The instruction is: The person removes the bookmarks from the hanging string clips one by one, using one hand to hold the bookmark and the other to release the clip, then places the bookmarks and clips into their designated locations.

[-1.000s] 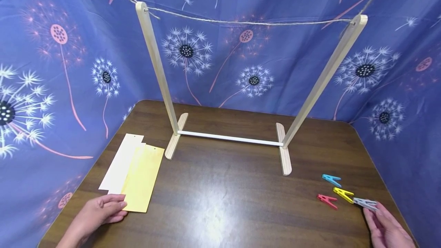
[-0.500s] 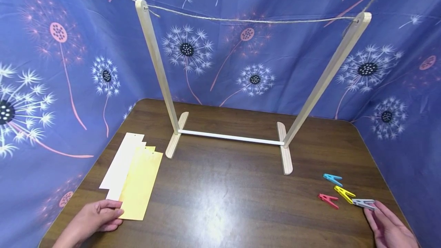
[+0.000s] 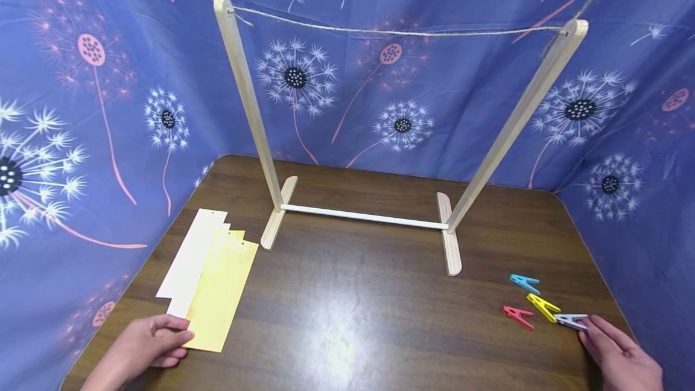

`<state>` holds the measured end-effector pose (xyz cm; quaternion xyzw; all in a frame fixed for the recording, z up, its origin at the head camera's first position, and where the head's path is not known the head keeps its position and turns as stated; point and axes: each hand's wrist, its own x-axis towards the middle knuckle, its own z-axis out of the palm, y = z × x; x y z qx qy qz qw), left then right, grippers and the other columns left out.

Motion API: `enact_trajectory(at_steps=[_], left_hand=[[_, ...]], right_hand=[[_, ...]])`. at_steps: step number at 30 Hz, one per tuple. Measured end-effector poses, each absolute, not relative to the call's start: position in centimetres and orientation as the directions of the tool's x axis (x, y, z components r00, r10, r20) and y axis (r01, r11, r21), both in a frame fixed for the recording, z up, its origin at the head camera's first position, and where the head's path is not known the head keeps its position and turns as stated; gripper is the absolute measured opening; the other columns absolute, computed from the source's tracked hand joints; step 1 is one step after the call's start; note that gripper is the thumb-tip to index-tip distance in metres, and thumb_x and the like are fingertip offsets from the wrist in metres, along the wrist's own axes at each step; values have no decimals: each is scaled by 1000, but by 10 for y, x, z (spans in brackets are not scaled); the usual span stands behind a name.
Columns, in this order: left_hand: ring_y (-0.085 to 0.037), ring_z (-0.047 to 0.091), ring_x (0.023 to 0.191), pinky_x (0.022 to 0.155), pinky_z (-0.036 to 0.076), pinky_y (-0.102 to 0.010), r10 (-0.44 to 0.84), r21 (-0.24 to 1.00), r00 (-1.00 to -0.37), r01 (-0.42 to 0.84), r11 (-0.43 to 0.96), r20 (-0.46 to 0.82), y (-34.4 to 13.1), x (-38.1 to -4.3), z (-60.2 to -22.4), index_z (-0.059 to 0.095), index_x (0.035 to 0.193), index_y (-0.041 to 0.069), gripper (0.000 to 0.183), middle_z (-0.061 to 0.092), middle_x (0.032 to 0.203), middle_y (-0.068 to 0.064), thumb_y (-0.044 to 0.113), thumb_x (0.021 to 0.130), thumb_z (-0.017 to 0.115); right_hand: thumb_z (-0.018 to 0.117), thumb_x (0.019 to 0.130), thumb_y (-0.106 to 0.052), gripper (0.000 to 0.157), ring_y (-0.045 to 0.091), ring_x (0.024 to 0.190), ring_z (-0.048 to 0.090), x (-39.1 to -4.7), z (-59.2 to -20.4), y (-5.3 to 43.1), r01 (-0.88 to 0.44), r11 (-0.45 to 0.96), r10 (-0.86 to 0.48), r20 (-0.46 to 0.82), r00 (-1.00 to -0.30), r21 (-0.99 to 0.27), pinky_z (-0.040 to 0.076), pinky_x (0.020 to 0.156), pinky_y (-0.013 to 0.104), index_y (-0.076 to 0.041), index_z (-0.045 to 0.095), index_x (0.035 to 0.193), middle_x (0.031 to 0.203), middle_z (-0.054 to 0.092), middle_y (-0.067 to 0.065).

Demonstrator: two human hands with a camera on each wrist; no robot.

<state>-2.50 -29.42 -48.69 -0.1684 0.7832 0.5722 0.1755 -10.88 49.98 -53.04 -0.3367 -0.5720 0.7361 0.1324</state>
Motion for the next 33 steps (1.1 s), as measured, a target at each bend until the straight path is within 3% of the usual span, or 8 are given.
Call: enact_trajectory(at_steps=[7,17,25,31,33], left_hand=[[-20,65,65,57,60,-33,-148,805,-876,-481,346,-459,-288,-24,-482,64,101,-7,36,69,77,-10,20,82,77],[-15,62,60,50,55,-27,-307,671,-867,-498,550,-392,-283,-25,-473,71,85,9,28,67,68,-1,32,74,82],[-19,66,64,55,58,-29,-296,739,-863,-505,446,-410,-282,-29,-466,70,96,2,31,69,73,-7,28,81,78],[-18,67,64,56,57,-27,-288,741,-881,-472,477,-375,-278,-40,-463,71,103,7,36,70,75,-5,34,81,77],[-17,67,62,55,56,-27,-283,736,-896,-443,512,-342,-276,-44,-462,71,105,9,38,70,74,-3,38,80,77]], right_hand=[[64,90,-1,31,-6,68,64,-106,-526,498,213,-215,606,-302,-736,-953,55,60,13,-32,68,87,78,65,-21],[56,94,2,36,-5,69,64,-102,-516,494,185,-217,591,-280,-756,-958,55,61,12,-30,68,81,77,66,-17],[48,97,3,37,2,67,67,-101,-530,506,66,-258,575,-208,-791,-964,56,59,16,-24,71,84,76,69,-10],[41,98,5,44,-1,65,66,-103,-528,506,94,-226,607,-216,-765,-970,55,55,15,-26,68,84,75,67,-13],[41,98,4,41,-6,67,63,-103,-520,496,138,-200,638,-236,-733,-970,54,55,12,-27,66,92,81,64,-19]])
